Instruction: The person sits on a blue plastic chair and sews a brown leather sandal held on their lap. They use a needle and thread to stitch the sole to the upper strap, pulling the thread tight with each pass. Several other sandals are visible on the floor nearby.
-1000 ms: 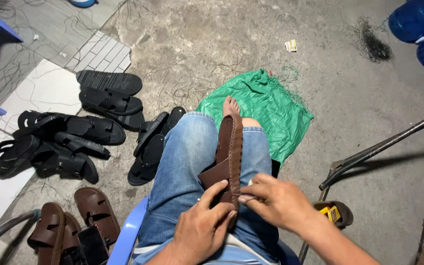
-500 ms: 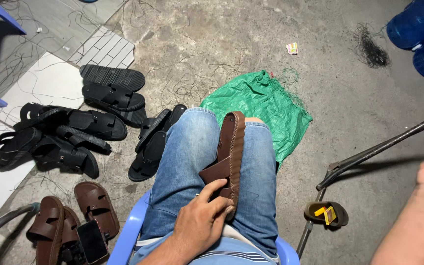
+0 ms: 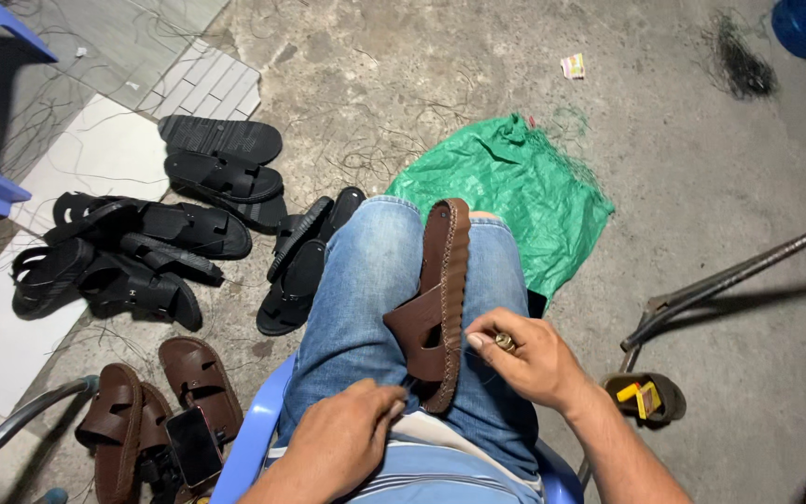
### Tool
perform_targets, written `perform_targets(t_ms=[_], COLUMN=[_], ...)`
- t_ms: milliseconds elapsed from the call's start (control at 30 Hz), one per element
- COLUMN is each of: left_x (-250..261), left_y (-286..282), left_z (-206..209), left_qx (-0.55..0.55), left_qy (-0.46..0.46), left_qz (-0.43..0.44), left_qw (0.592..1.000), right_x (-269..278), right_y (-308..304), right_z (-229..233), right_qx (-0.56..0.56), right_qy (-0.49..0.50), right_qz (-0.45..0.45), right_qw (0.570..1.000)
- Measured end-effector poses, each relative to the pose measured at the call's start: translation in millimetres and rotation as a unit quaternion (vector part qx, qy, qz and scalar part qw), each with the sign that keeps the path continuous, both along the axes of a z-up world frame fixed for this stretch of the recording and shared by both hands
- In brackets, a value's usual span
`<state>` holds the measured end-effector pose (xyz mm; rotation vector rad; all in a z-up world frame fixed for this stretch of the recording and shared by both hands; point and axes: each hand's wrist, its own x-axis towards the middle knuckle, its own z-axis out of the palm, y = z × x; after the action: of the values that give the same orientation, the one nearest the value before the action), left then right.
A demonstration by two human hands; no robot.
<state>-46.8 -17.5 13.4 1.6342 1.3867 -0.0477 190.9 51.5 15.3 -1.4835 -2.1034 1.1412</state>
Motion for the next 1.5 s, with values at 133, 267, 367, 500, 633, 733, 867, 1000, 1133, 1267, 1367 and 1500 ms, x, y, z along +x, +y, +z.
perform_targets(t_ms=[133, 267, 367, 500, 633, 733, 867, 1000, 1133, 1267, 1367, 1500], left_x=[-23.5, -52.7, -32.7, 15.8, 24.3, 24.2, 28.3, 30.8, 30.9, 27.8, 9.7, -40.6], left_y=[11.3, 15.0, 6.4, 7.2, 1.0, 4.5, 5.5, 11.2, 11.3, 13.4, 10.5, 17.0], left_z=[18.7, 67.8, 61.8, 21.5, -8.5, -18.3, -30.2, -30.2, -37.9, -28.7, -6.3, 16.5], left_qx=[0.090, -0.001, -0.100, -0.323, -0.286, -0.268, -0.269, -0.282, -0.299, -0.308, -0.302, -0.247], left_qy=[-0.175, -0.580, -0.734, -0.333, -0.281, -0.266, -0.263, -0.261, -0.260, -0.239, -0.237, -0.103], left_qz=[-0.016, 0.014, 0.157, 0.426, 0.389, 0.343, 0.360, 0.385, 0.405, 0.395, 0.363, 0.413], left_qw=[0.980, 0.815, 0.653, 0.776, 0.829, 0.860, 0.854, 0.839, 0.824, 0.832, 0.849, 0.871], right_x=[3.6, 4.0, 7.4, 12.4, 12.8, 13.7, 11.6, 10.3, 9.8, 10.1, 13.8, 19.8], right_y=[3.1, 0.7, 0.2, -0.8, -0.5, 2.7, -0.9, -1.3, -2.0, -1.7, -1.4, -1.4], right_z=[-16.0, -17.7, -20.0, -25.7, -24.0, -24.7, -24.5, -26.0, -29.2, -28.9, -26.4, -32.2], right_qx=[-0.040, -0.021, -0.031, -0.035, -0.019, -0.021, -0.010, 0.010, 0.017, 0.021, -0.007, -0.016], right_qy=[0.013, 0.003, 0.008, 0.049, 0.094, 0.080, 0.064, 0.068, 0.046, 0.061, 0.064, 0.087], right_qz=[-0.039, -0.025, -0.021, -0.030, 0.009, 0.023, 0.012, 0.008, 0.001, 0.004, -0.020, -0.027], right_qw=[0.998, 0.999, 0.999, 0.998, 0.995, 0.996, 0.998, 0.998, 0.999, 0.998, 0.998, 0.996])
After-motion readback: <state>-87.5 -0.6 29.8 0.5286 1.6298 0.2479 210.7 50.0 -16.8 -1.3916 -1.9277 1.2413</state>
